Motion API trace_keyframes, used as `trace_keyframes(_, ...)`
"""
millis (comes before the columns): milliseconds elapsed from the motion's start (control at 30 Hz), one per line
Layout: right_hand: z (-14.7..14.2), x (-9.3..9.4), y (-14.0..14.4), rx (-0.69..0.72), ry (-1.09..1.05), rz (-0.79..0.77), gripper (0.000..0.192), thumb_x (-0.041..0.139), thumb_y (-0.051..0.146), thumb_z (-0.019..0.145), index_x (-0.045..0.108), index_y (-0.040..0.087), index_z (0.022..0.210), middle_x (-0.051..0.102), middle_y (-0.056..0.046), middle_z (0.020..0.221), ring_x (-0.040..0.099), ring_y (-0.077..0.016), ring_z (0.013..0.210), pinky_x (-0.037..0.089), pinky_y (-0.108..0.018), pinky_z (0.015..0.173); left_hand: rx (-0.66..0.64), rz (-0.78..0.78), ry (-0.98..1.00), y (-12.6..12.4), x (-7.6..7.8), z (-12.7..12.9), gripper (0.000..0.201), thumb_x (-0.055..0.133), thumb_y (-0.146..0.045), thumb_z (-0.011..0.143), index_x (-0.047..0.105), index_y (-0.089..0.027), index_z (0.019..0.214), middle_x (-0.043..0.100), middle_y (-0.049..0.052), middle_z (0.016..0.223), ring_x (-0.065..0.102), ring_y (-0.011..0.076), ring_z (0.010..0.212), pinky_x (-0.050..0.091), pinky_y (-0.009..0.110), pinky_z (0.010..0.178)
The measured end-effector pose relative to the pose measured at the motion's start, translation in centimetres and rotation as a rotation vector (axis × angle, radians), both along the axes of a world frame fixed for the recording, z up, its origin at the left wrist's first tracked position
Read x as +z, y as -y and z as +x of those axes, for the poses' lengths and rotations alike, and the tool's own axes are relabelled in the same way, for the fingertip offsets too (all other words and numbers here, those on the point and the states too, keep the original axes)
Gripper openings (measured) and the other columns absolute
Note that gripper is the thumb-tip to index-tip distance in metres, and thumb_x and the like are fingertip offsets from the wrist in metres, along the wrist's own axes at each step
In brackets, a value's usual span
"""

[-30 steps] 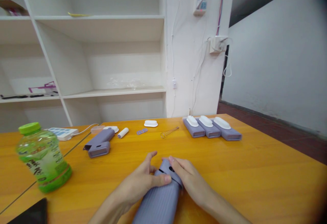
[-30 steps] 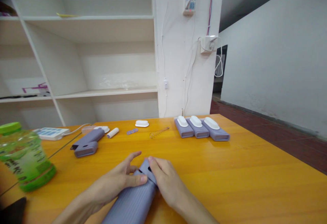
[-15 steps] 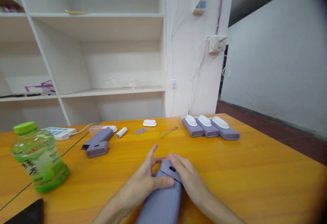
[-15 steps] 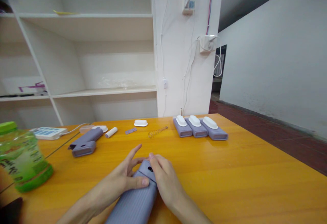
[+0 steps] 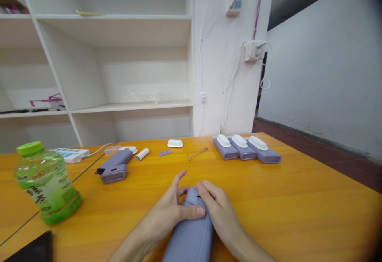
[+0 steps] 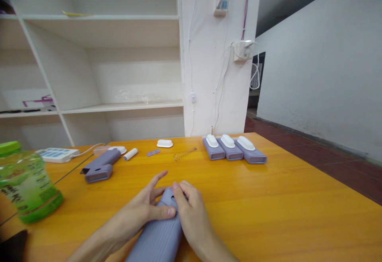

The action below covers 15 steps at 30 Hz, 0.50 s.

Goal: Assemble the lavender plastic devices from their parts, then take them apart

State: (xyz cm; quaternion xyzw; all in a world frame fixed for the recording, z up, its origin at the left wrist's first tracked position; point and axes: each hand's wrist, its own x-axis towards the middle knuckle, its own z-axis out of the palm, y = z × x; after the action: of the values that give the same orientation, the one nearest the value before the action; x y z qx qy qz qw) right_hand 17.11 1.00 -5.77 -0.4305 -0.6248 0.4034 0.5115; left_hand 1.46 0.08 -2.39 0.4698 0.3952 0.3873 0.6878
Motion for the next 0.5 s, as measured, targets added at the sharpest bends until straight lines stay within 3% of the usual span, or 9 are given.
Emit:
trace_keyframes(133,0.5,0.4,0.3,-0.016,-0.021,-0.056,0.041,0.047,0.051,0.097,0.067,0.019,0.081,0.067,-0.005,0.088,0.059,-0.0222,0.088,0.043,-0.030,0.077,0.015,0.008,0.023,-0.3,-0.7,0.2,0.108,0.092,-0.021,0.058,0.028,-0.020,0.145,0.065,0.013,0.116,0.069,0.0263,0.097,0.052,0.039,0.090)
trace_keyframes(267,0.7,0.6,0.6,-0.015,0.000,-0.072,0.046,0.047,0.057,0.096,0.071,0.019,0.104,0.070,-0.008,0.109,0.060,-0.0263,0.106,0.044,-0.034,0.091,-0.012,0.008,0.035,-0.1,-0.7,0.5,0.084,0.091,-0.020,0.058,0.047,-0.018,0.129,0.070,0.009,0.104,0.070,0.0230,0.089,0.054,0.034,0.081)
trace_keyframes(367,1.0,0.9,0.6,-0.015,0.042,-0.018,0.048,0.044,0.056,0.098,0.059,0.023,0.129,0.067,-0.007,0.117,0.060,-0.0249,0.109,0.044,-0.036,0.097,-0.043,0.029,0.034,0.0,-0.2,0.5,0.072,0.089,-0.026,0.063,0.055,-0.018,0.125,0.072,0.008,0.096,0.071,0.0227,0.084,0.054,0.033,0.078)
trace_keyframes(500,1.7,1.7,0.9,-0.006,0.229,0.171,0.059,0.049,0.053,0.097,0.037,0.025,0.147,0.052,-0.010,0.141,0.046,-0.0250,0.133,0.034,-0.042,0.114,0.077,0.112,-0.018,-0.7,0.3,-0.3,0.058,0.085,-0.039,0.069,0.063,-0.017,0.118,0.074,0.009,0.099,0.071,0.0226,0.085,0.054,0.031,0.077)
